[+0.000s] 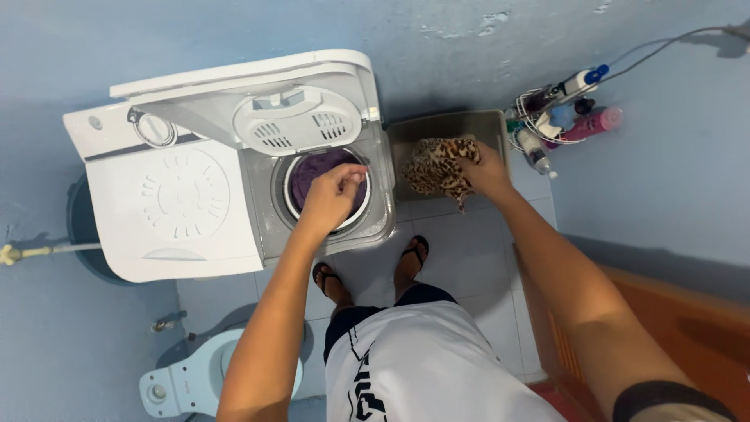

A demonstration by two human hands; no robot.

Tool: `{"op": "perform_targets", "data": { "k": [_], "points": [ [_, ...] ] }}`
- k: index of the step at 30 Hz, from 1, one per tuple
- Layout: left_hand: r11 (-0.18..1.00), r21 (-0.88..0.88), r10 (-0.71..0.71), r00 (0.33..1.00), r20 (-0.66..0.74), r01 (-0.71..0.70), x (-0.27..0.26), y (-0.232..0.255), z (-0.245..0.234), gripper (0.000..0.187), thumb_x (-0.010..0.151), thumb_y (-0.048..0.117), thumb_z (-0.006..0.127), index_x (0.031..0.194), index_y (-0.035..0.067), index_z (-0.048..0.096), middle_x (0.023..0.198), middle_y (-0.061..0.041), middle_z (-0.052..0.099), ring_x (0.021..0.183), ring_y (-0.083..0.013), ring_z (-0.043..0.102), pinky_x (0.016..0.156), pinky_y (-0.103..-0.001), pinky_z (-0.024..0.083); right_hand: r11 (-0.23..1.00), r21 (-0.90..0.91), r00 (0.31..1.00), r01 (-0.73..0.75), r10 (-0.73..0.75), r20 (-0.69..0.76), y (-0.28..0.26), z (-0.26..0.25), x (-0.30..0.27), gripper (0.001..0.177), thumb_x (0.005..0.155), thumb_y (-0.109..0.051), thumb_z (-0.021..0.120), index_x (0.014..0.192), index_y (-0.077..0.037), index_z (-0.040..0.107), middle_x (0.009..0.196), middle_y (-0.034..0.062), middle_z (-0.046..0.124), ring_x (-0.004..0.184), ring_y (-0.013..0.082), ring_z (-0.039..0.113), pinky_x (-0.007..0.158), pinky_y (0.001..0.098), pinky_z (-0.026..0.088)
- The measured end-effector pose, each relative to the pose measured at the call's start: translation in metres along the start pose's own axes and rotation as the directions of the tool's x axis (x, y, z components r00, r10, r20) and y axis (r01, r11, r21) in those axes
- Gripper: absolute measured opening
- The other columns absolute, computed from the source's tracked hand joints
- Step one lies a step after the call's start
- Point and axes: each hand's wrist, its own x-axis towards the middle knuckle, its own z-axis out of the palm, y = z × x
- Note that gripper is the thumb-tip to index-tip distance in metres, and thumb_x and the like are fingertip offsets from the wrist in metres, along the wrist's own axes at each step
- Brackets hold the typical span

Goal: Removing wet clothes from a twin-tub washing machine's spin dryer compartment.

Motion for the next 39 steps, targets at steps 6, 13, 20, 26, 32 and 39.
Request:
{"op": "perform_targets", "data": {
  "k": [6, 13, 20, 26, 32, 39],
  "points": [
    [0.991, -0.076, -0.117, 0.981, -0.154, 0.107, -0.023, -0.011, -0.015, 0.024, 0.1, 0.016, 0.06, 0.117, 0.005, 0.073, 0.101, -0.009, 0.078, 0.086, -0.0153, 0.071, 0.076, -0.031, 0.055, 0.98, -0.187, 0.995, 0.072, -0.059, 0.075, 0.018, 0.034, 0.036, 0.042, 0.092, -0.013, 0.065, 0.132, 0.0, 0.063, 0.12, 0.0218, 0.07, 0.11, 0.0348, 0.067, 0.095, 0.0441, 0.052],
    [0.974, -0.137, -0.212, 0.935, -0.284, 0.18, -0.048, -0.031, -0.031, 0.023, 0.1, 0.017, 0.062, 0.116, 0.006, 0.074, 0.096, -0.008, 0.077, 0.081, -0.0142, 0.068, 0.071, -0.028, 0.055, 0.823, -0.486, 0.951, 0.294, -0.199, 0.238, 0.068, 0.047, 0.111, 0.059, 0.085, -0.015, 0.074, 0.138, 0.004, 0.058, 0.13, 0.0336, 0.059, 0.118, 0.0481, 0.059, 0.101, 0.0481, 0.049],
    [0.963, -0.03, -0.258, 0.893, -0.369, 0.266, -0.063, -0.035, -0.047, 0.022, 0.099, 0.018, 0.064, 0.115, 0.007, 0.075, 0.093, -0.011, 0.075, 0.077, -0.0177, 0.068, 0.071, -0.03, 0.054, 0.799, -0.444, 0.913, 0.406, -0.372, 0.166, 0.01, 0.038, 0.113, 0.038, 0.089, -0.014, 0.072, 0.125, -0.003, 0.07, 0.12, 0.0239, 0.07, 0.111, 0.0405, 0.066, 0.097, 0.0466, 0.052],
    [0.985, -0.034, -0.17, 0.899, -0.404, 0.171, -0.053, -0.059, -0.05, 0.022, 0.099, 0.015, 0.061, 0.114, 0.005, 0.073, 0.1, -0.012, 0.076, 0.085, -0.0204, 0.073, 0.076, -0.032, 0.057, 0.883, -0.264, 0.919, 0.388, -0.391, 0.042, -0.041, 0.03, 0.066, 0.022, 0.097, -0.007, 0.067, 0.119, -0.004, 0.073, 0.108, 0.0142, 0.075, 0.097, 0.024, 0.071, 0.087, 0.0352, 0.056],
    [0.988, 0.073, -0.096, 0.921, -0.378, 0.133, -0.017, -0.117, -0.024, 0.023, 0.093, 0.008, 0.06, 0.111, 0.005, 0.074, 0.104, -0.017, 0.076, 0.093, -0.0306, 0.074, 0.086, -0.04, 0.058, 0.922, -0.072, 0.919, 0.381, -0.37, 0.137, -0.131, 0.073, -0.038, 0.016, 0.101, -0.008, 0.066, 0.115, -0.007, 0.074, 0.107, 0.0084, 0.075, 0.091, 0.0149, 0.069, 0.081, 0.0292, 0.056],
    [0.823, 0.48, -0.35, 0.937, 0.006, 0.304, 0.04, -0.181, 0.028, 0.032, 0.09, 0.021, 0.069, 0.12, 0.009, 0.072, 0.154, -0.038, 0.034, 0.112, -0.0453, 0.065, 0.097, -0.044, 0.055, 0.95, -0.058, 0.88, 0.308, -0.261, 0.397, -0.12, 0.18, -0.051, 0.027, 0.1, -0.003, 0.057, 0.123, -0.008, 0.069, 0.115, 0.0109, 0.07, 0.101, 0.0218, 0.068, 0.088, 0.0324, 0.054]
  ]
}}
